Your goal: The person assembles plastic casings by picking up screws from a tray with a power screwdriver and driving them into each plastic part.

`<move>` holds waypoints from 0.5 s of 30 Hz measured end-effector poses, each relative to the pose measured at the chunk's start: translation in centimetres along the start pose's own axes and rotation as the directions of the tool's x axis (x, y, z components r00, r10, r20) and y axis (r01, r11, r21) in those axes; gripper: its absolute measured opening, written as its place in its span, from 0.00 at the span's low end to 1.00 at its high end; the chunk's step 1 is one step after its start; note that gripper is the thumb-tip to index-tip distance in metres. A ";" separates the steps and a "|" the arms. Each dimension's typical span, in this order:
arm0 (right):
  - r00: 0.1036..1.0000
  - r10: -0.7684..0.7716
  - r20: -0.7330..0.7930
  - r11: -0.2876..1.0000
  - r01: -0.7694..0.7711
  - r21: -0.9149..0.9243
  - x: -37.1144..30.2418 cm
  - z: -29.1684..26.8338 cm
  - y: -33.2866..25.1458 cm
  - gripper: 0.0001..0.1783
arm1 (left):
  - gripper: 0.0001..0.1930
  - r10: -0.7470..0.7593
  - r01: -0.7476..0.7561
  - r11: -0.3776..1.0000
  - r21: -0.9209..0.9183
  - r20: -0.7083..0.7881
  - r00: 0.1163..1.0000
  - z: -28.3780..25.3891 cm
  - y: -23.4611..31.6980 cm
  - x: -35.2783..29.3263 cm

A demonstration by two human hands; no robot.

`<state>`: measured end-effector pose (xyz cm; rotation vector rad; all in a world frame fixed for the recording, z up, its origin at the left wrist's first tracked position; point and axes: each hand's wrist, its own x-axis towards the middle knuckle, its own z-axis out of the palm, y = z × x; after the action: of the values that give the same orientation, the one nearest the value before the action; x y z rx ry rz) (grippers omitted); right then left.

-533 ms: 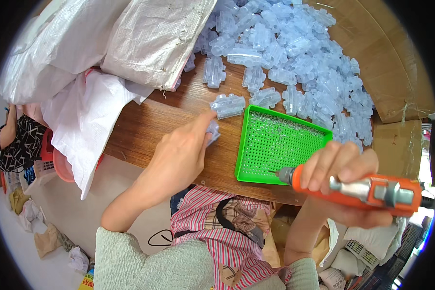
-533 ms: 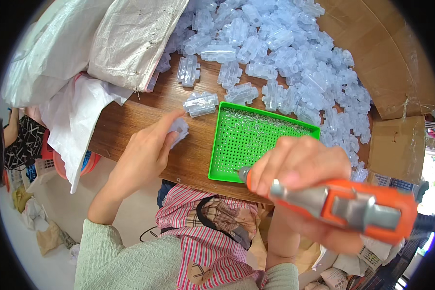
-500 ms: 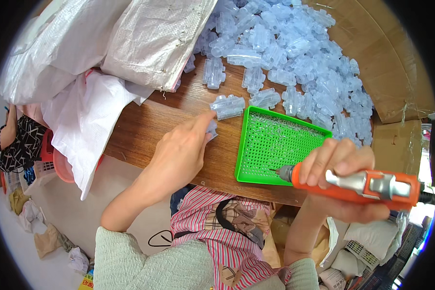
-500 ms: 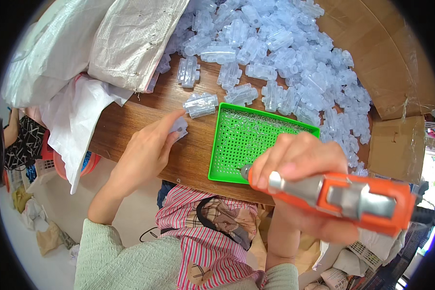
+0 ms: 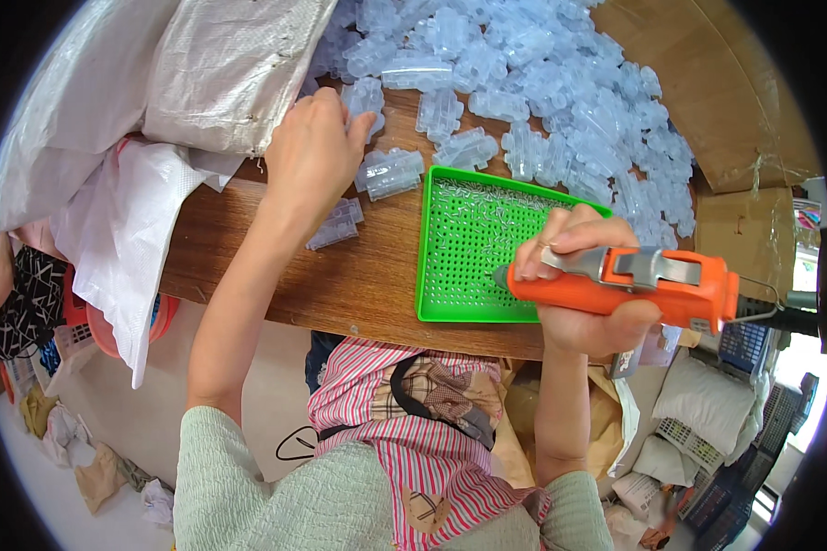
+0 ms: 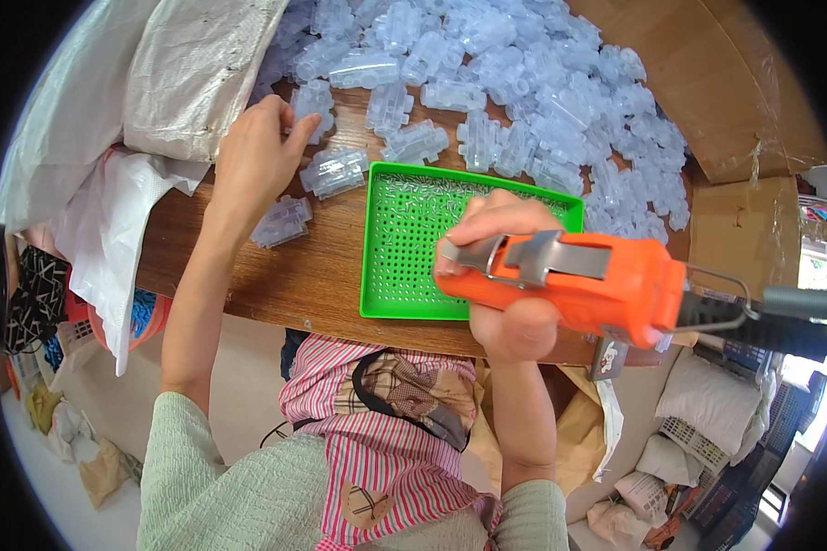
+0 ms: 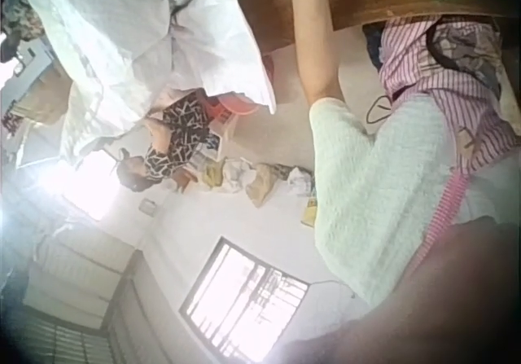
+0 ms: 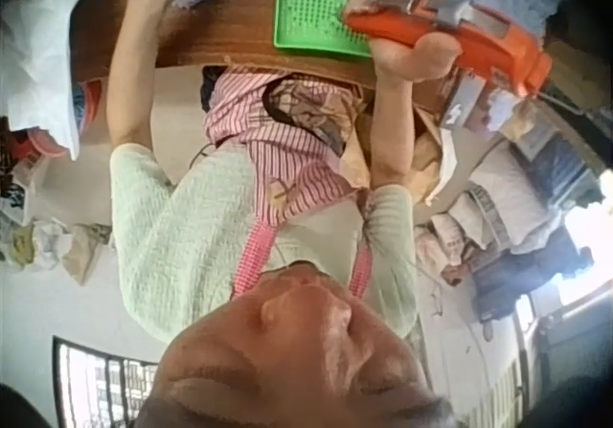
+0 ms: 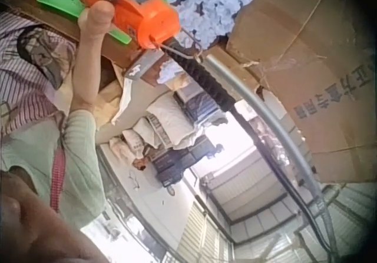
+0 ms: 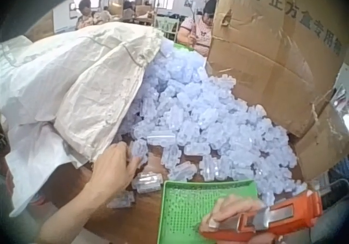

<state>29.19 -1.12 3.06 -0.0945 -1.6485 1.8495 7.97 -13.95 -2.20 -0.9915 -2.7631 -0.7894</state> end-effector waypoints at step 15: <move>0.993 0.104 0.061 0.992 -0.108 0.066 -2.0 -1.1 2.2 0.45 | 0.36 0.180 0.585 0.120 -0.802 0.597 0.782 -4.7 4.0 -6.7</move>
<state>30.36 -1.12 0.17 -0.1020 -1.6440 2.0045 15.36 -17.47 1.82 -0.9450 -2.4594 -3.2046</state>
